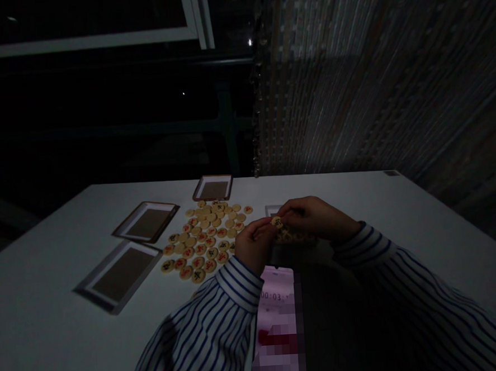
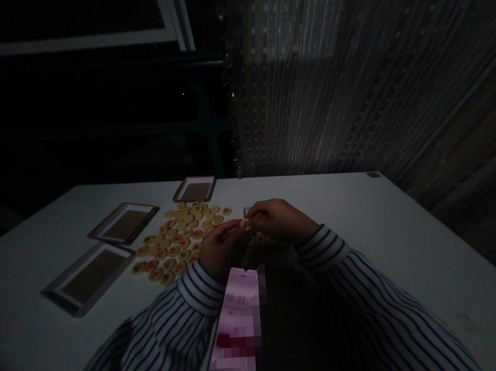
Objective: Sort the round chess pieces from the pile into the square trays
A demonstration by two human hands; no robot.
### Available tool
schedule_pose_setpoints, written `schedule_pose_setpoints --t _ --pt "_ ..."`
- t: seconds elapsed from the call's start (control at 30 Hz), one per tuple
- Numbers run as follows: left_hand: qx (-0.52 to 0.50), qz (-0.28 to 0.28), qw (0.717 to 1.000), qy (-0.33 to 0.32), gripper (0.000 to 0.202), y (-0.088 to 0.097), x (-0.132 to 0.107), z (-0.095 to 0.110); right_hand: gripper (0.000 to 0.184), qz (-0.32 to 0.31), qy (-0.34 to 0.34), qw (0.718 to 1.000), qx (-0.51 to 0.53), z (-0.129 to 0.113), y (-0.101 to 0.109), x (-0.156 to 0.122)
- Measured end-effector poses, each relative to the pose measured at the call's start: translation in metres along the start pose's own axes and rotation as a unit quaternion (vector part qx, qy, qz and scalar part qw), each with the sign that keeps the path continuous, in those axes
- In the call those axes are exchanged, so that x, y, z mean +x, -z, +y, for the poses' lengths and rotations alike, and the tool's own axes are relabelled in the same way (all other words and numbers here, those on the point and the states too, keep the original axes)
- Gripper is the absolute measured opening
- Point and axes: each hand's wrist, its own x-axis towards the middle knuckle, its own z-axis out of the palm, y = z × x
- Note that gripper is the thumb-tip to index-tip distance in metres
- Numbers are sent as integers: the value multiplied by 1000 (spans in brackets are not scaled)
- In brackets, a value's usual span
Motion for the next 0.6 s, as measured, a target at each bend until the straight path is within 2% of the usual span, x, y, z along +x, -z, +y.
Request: schedule_pose_setpoints --t 0.17,0.37,0.6 --pt "21 8 1000 -7 35 0 0 1 21 10 -2 1000 -5 0 0 1" --pt "27 -12 999 -28 32 2 2 -6 20 9 21 1000 -10 2 -1 0" --pt "49 -8 999 -20 27 1 -1 2 19 2 14 1000 -6 0 0 0"
